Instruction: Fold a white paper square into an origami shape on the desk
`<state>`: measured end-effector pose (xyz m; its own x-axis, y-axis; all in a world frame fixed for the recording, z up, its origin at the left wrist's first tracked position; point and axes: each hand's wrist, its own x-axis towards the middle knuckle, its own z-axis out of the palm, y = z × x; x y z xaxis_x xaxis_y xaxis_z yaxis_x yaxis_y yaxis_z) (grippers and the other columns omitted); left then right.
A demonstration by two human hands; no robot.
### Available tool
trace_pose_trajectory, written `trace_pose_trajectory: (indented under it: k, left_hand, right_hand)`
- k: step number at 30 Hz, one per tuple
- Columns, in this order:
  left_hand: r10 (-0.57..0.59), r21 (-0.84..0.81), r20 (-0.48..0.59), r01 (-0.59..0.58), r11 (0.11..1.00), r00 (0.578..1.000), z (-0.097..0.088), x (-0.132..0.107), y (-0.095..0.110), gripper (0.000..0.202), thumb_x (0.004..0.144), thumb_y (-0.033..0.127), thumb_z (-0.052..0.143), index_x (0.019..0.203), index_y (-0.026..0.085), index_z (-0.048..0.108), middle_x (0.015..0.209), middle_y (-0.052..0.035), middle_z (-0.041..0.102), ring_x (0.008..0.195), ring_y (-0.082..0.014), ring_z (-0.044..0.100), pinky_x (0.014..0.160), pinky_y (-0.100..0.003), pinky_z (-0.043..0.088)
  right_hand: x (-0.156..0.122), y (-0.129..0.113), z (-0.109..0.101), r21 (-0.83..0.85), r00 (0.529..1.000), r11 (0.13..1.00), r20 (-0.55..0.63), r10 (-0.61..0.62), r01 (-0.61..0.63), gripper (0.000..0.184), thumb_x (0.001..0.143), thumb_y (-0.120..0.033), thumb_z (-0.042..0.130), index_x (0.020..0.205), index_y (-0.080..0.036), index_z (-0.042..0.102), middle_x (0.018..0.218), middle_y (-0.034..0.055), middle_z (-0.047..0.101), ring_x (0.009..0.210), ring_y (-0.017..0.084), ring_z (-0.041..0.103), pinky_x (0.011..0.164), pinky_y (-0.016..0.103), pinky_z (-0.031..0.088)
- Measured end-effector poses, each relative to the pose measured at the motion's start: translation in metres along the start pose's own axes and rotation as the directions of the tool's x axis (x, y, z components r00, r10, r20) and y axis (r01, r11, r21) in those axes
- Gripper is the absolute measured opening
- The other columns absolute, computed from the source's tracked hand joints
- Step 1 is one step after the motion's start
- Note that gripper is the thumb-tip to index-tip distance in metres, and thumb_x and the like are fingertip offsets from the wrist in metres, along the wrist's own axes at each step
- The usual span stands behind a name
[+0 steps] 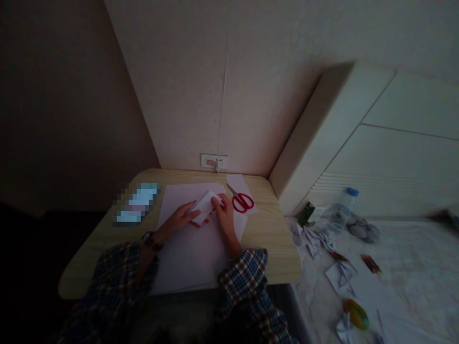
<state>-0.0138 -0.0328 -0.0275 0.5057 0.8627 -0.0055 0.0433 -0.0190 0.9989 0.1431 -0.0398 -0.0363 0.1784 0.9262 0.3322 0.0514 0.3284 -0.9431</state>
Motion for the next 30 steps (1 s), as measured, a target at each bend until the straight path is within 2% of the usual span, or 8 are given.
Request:
trace_pose_trajectory:
  k: [7,14,19,23,30]
  left_hand:
    - [-0.027,0.010,0.024,0.027,1.000,0.999,0.000,0.001,-0.004,0.047,0.077,0.044,0.055,0.111,0.011,0.055,0.093,-0.0107,0.070,0.076,-0.0201,0.067,0.062,-0.028,0.053]
    - [-0.030,0.055,0.058,0.027,0.998,0.998,-0.001,0.001,-0.007,0.044,0.075,0.042,0.059,0.103,0.008,0.058,0.087,-0.0114,0.070,0.074,-0.0207,0.066,0.064,-0.030,0.052]
    - [-0.025,0.085,0.055,0.021,0.996,0.998,0.000,0.000,-0.005,0.040,0.077,0.040,0.057,0.102,0.009,0.057,0.083,-0.0095,0.070,0.075,-0.0201,0.066,0.063,-0.028,0.051]
    - [-0.038,0.040,0.062,0.036,0.999,0.997,0.001,0.000,-0.005,0.041,0.077,0.038,0.056,0.106,0.009,0.055,0.084,-0.0093,0.070,0.076,-0.0204,0.066,0.063,-0.029,0.052]
    - [-0.085,-0.088,0.149,0.099,0.991,0.985,0.003,-0.005,0.006,0.047,0.074,0.038,0.058,0.110,0.008,0.054,0.098,-0.0156,0.068,0.080,-0.0230,0.066,0.064,-0.032,0.053]
  right_hand:
    - [-0.004,-0.005,0.001,-0.003,0.999,1.000,0.034,-0.003,0.003,0.017,0.078,-0.037,0.055,0.075,-0.020,0.055,0.073,-0.0004,0.051,0.067,0.013,0.049,0.059,0.023,0.041]
    - [-0.007,-0.012,0.002,-0.065,0.993,0.992,0.041,-0.106,0.109,0.015,0.082,-0.033,0.053,0.074,-0.021,0.054,0.073,-0.0005,0.049,0.071,0.014,0.048,0.061,0.024,0.038]
    - [-0.009,-0.015,0.003,-0.113,0.992,0.986,0.045,-0.121,0.126,0.022,0.087,-0.036,0.043,0.072,-0.021,0.051,0.071,-0.0004,0.048,0.069,0.014,0.046,0.062,0.025,0.038]
    - [-0.009,-0.014,0.002,-0.120,0.994,0.987,0.039,-0.101,0.105,0.028,0.089,-0.039,0.037,0.071,-0.021,0.049,0.070,0.0003,0.047,0.067,0.015,0.045,0.063,0.027,0.038]
    - [-0.006,-0.012,0.001,-0.078,0.998,0.995,0.018,-0.068,0.069,0.027,0.086,-0.039,0.042,0.066,-0.021,0.046,0.065,-0.0013,0.043,0.062,0.014,0.043,0.056,0.025,0.036]
